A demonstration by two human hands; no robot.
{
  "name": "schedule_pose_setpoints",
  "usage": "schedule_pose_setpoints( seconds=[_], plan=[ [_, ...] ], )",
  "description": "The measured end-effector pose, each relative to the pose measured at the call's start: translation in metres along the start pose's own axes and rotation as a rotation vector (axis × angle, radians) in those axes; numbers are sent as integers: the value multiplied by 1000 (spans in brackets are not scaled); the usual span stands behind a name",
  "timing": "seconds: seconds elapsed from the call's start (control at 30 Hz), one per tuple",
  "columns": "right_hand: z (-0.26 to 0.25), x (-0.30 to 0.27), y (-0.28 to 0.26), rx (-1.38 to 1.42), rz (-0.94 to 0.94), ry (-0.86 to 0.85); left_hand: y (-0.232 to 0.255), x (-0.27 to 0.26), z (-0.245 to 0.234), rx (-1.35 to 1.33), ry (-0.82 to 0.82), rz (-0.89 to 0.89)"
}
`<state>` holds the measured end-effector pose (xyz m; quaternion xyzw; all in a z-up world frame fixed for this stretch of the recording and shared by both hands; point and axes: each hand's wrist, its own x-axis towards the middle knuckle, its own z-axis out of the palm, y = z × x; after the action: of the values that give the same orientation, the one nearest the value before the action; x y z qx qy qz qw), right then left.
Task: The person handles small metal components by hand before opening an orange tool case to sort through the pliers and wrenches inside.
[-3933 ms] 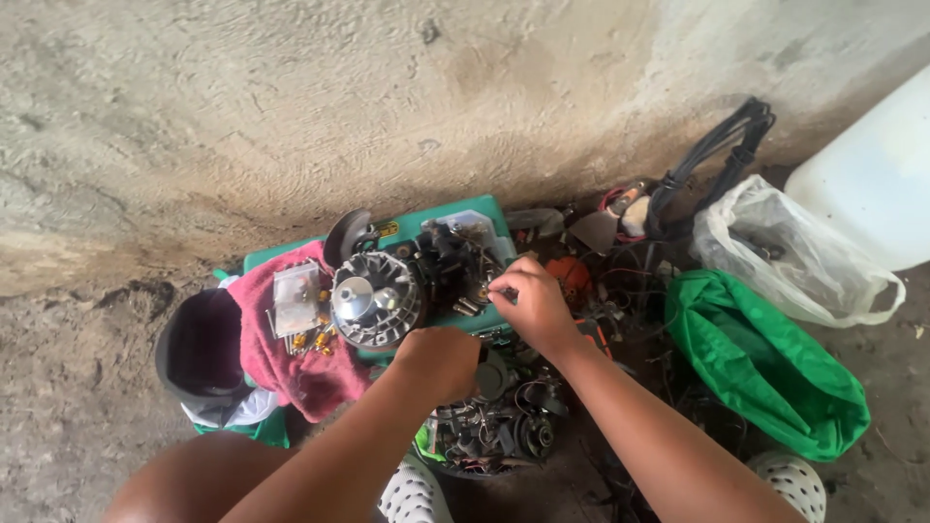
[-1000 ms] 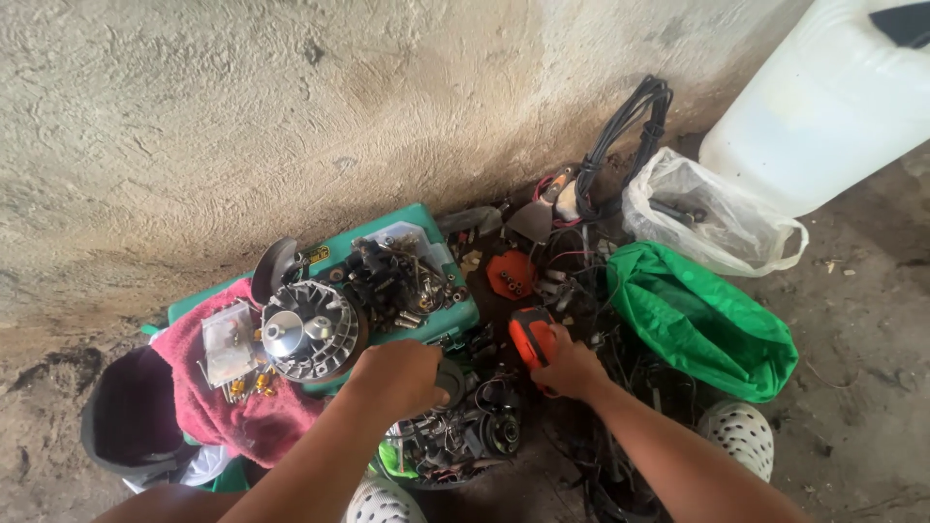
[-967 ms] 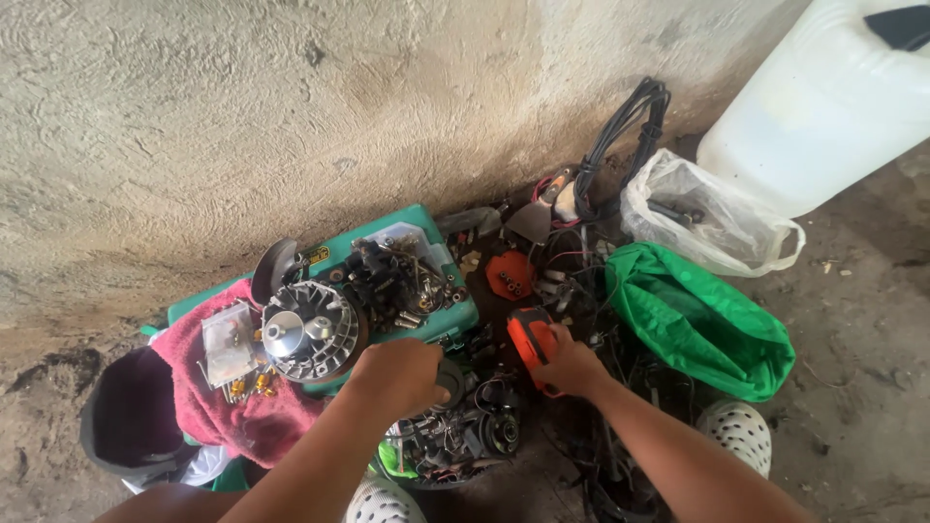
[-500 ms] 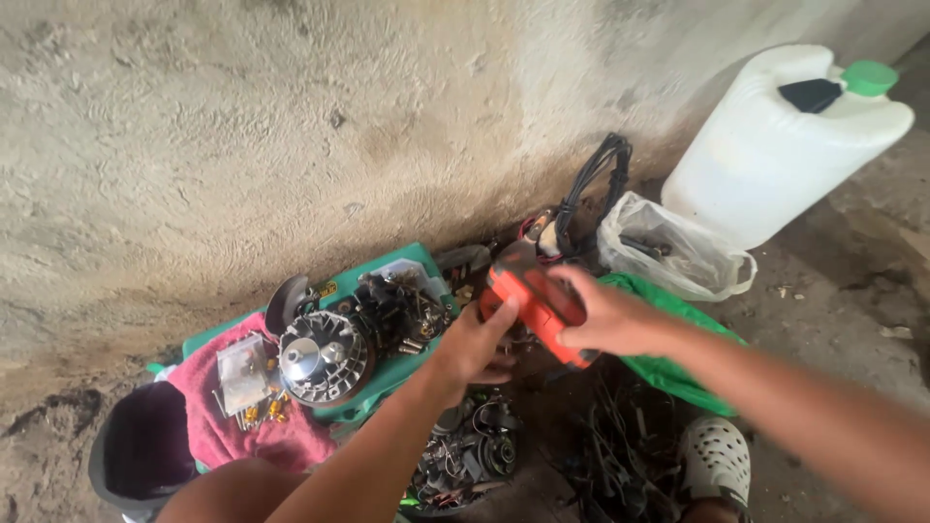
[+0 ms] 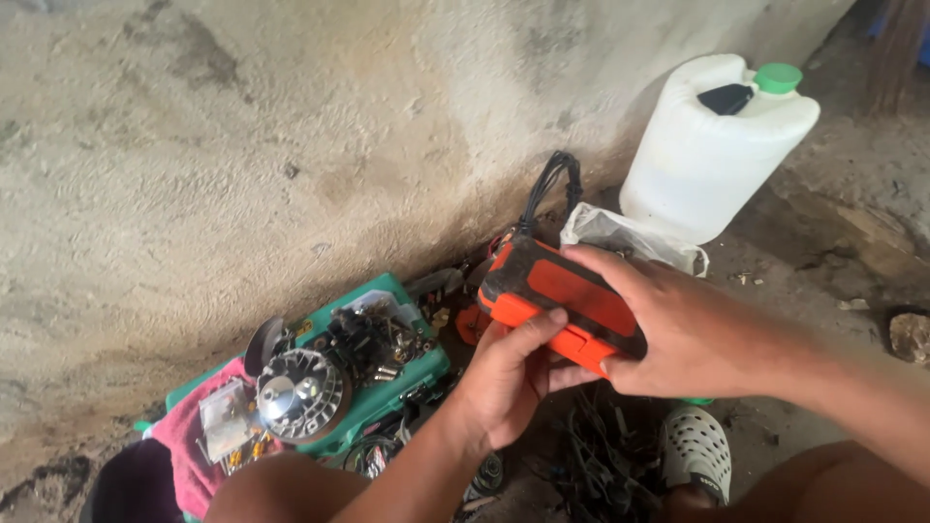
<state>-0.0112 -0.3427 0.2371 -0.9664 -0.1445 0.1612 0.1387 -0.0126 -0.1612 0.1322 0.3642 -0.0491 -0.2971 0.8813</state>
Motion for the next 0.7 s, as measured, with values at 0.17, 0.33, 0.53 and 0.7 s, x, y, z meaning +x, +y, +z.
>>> schedule_pose_setpoints(
  seconds=[0.17, 0.33, 0.53, 0.7],
  plan=[
    [-4, -16, 13, -46, -15, 65, 3, -9, 24, -15, 30, 22],
    [15, -22, 39, -35, -258, 247, -9, -12, 25, -77, 20, 73],
    [31, -27, 45, -68, -349, 340, -33, -13, 15, -114, 104, 56],
    [32, -25, 45, -28, -338, 270, -38, -13, 14, -165, 103, 45]
  ],
)
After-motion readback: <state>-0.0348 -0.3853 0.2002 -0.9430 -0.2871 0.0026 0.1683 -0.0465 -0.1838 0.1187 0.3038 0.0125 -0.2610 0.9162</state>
